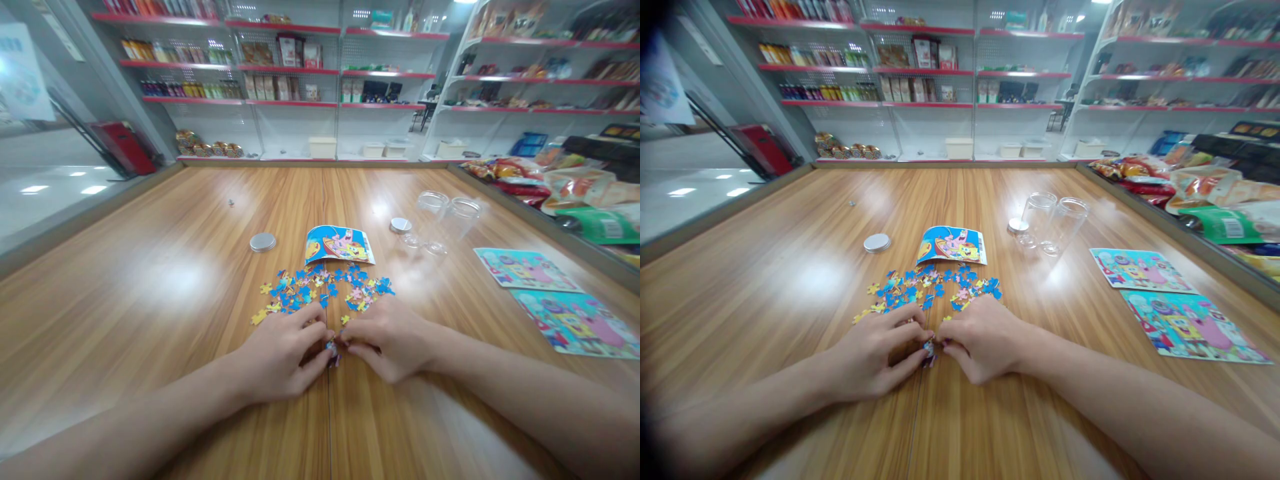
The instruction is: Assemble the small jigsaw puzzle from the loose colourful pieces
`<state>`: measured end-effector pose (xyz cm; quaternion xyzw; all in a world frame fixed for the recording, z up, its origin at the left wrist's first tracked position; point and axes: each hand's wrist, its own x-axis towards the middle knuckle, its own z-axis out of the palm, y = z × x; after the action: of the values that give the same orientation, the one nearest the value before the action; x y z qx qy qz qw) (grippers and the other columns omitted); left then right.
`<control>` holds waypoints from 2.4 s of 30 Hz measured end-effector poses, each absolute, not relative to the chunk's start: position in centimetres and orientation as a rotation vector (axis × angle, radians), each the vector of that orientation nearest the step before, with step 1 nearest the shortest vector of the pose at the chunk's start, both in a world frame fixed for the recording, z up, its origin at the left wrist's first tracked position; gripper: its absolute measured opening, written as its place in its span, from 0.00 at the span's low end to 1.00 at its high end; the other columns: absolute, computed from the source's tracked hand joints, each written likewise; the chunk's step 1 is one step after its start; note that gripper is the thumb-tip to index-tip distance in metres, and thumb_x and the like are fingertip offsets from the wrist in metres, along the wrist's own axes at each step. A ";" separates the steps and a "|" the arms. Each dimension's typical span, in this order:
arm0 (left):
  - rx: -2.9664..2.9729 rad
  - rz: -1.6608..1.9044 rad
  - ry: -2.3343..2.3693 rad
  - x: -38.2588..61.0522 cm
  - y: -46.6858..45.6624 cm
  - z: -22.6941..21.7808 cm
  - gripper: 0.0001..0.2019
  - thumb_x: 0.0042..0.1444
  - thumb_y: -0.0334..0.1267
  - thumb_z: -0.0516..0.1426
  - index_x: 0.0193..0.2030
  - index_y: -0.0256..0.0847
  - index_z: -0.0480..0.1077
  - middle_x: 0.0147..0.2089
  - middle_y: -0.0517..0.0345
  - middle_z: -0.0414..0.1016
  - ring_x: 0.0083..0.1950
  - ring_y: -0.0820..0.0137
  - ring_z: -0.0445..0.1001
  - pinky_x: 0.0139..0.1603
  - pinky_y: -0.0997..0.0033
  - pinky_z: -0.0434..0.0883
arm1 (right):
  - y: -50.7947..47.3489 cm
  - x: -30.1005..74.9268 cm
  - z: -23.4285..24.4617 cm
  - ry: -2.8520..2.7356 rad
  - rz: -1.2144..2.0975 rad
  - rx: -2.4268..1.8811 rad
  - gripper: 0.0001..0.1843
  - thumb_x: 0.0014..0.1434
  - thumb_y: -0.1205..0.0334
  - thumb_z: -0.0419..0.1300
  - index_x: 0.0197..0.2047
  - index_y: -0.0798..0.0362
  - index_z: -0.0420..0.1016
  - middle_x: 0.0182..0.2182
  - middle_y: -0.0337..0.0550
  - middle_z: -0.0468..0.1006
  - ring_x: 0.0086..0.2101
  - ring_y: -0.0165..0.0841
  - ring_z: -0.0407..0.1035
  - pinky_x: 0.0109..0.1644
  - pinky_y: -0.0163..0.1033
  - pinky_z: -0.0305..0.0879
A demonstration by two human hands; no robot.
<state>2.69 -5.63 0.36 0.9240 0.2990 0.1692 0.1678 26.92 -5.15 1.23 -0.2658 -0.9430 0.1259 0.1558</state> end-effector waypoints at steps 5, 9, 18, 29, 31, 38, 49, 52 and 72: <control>2.626 0.482 0.848 2.7 -5.7 0.4 0.09 0.64 0.38 0.52 0.41 0.39 0.73 0.42 0.52 0.69 0.38 0.67 0.72 0.37 0.64 0.73 | -5.2 26.7 1.5 -2.707 0.324 -0.914 0.05 0.58 0.62 0.59 0.37 0.51 0.75 0.24 0.38 0.77 0.24 0.31 0.68 0.27 0.36 0.48; 2.623 0.479 0.852 2.8 -5.7 0.6 0.09 0.64 0.38 0.53 0.42 0.39 0.72 0.42 0.52 0.69 0.37 0.68 0.71 0.37 0.64 0.72 | -5.2 26.5 1.8 -2.714 0.330 -1.056 0.11 0.57 0.59 0.61 0.43 0.51 0.75 0.24 0.38 0.75 0.24 0.31 0.67 0.27 0.35 0.46; 2.622 0.454 0.794 2.5 -5.8 0.7 0.09 0.65 0.39 0.53 0.44 0.41 0.74 0.45 0.53 0.70 0.40 0.68 0.73 0.40 0.65 0.74 | -5.3 26.2 1.5 -2.660 0.406 -1.111 0.11 0.57 0.60 0.64 0.44 0.50 0.73 0.27 0.37 0.78 0.27 0.32 0.71 0.29 0.35 0.49; 2.669 0.459 0.801 2.5 -5.6 0.4 0.10 0.67 0.40 0.53 0.46 0.42 0.74 0.46 0.53 0.71 0.39 0.69 0.74 0.38 0.67 0.73 | -5.7 26.0 1.2 -2.655 0.298 -1.165 0.08 0.61 0.56 0.62 0.35 0.51 0.73 0.23 0.36 0.74 0.24 0.29 0.65 0.27 0.36 0.40; 2.679 0.451 0.811 2.4 -5.6 0.3 0.10 0.67 0.41 0.53 0.48 0.42 0.74 0.45 0.53 0.71 0.38 0.69 0.74 0.37 0.68 0.73 | -5.7 26.1 1.1 -2.659 0.296 -1.159 0.09 0.62 0.55 0.61 0.34 0.51 0.73 0.22 0.36 0.73 0.23 0.28 0.63 0.27 0.35 0.40; 2.778 0.494 0.719 2.2 -5.3 -0.1 0.11 0.68 0.43 0.53 0.49 0.44 0.73 0.43 0.55 0.73 0.36 0.70 0.74 0.33 0.69 0.71 | -5.7 26.2 1.0 -2.643 0.321 -1.132 0.11 0.62 0.55 0.60 0.30 0.51 0.73 0.21 0.36 0.72 0.22 0.28 0.63 0.27 0.35 0.42; 2.825 0.477 0.741 2.5 -5.1 0.1 0.13 0.69 0.42 0.51 0.42 0.44 0.76 0.40 0.55 0.72 0.32 0.71 0.72 0.30 0.69 0.70 | -6.0 26.6 1.3 -2.604 0.269 -0.856 0.05 0.54 0.65 0.56 0.27 0.52 0.69 0.20 0.36 0.71 0.20 0.28 0.62 0.25 0.37 0.49; 2.808 0.468 0.746 2.5 -5.2 0.1 0.12 0.69 0.42 0.51 0.44 0.44 0.77 0.39 0.55 0.72 0.32 0.71 0.72 0.31 0.70 0.70 | -6.0 26.8 0.8 -2.540 0.249 -0.781 0.05 0.53 0.67 0.54 0.29 0.52 0.71 0.20 0.35 0.70 0.21 0.28 0.62 0.25 0.37 0.50; 2.751 0.468 0.597 2.0 -5.0 -0.2 0.09 0.68 0.39 0.53 0.40 0.43 0.75 0.45 0.55 0.74 0.34 0.74 0.74 0.32 0.73 0.70 | -6.4 26.4 1.8 -2.667 0.515 -0.944 0.06 0.52 0.65 0.57 0.24 0.52 0.67 0.21 0.34 0.73 0.23 0.26 0.63 0.27 0.35 0.50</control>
<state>2.02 -4.96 -0.17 0.9541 0.2071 0.1622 0.1432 26.39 -6.42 1.80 -0.3254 -0.9193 0.1776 0.1324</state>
